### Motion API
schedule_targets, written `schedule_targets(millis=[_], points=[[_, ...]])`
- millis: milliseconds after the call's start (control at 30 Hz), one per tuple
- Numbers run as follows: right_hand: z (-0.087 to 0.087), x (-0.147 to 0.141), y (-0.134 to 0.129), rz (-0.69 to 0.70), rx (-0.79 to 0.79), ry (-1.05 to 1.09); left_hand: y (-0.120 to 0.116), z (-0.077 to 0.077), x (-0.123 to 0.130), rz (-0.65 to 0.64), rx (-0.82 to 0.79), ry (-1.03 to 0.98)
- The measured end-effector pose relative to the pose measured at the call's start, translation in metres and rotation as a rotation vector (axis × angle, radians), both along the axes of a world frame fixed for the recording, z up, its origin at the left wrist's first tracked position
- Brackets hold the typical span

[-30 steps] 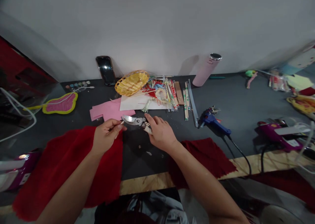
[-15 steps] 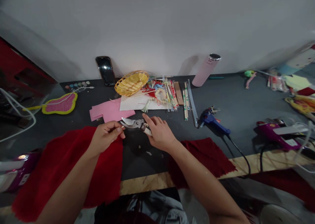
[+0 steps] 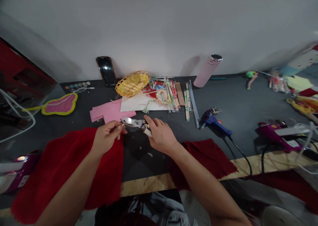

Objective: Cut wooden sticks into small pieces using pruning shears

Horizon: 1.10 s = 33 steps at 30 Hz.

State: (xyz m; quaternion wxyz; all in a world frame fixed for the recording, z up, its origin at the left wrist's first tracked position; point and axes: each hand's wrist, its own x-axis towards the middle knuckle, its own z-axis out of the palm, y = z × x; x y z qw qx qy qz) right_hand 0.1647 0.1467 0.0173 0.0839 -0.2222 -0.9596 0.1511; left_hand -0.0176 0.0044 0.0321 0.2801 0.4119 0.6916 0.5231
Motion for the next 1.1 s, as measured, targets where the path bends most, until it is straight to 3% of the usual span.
schedule_targets(millis=[333, 567, 767, 933, 1100], points=[[-0.002, 0.0, 0.007, 0.08, -0.007, 0.03, -0.003, 0.004, -0.003, -0.185, -0.045, -0.174], [-0.001, -0.001, 0.008, 0.109, -0.001, 0.025, -0.004, 0.004, -0.008, -0.222, -0.124, -0.28], [-0.003, -0.002, 0.001, 0.033, -0.055, -0.003, 0.0, -0.004, -0.008, -0.129, -0.09, -0.299], [-0.006, -0.003, 0.001, -0.028, -0.045, 0.016, 0.005, -0.011, -0.001, -0.031, -0.011, -0.062], [-0.003, -0.002, 0.002, -0.011, 0.002, 0.019, 0.003, -0.006, 0.003, 0.089, 0.025, 0.126]])
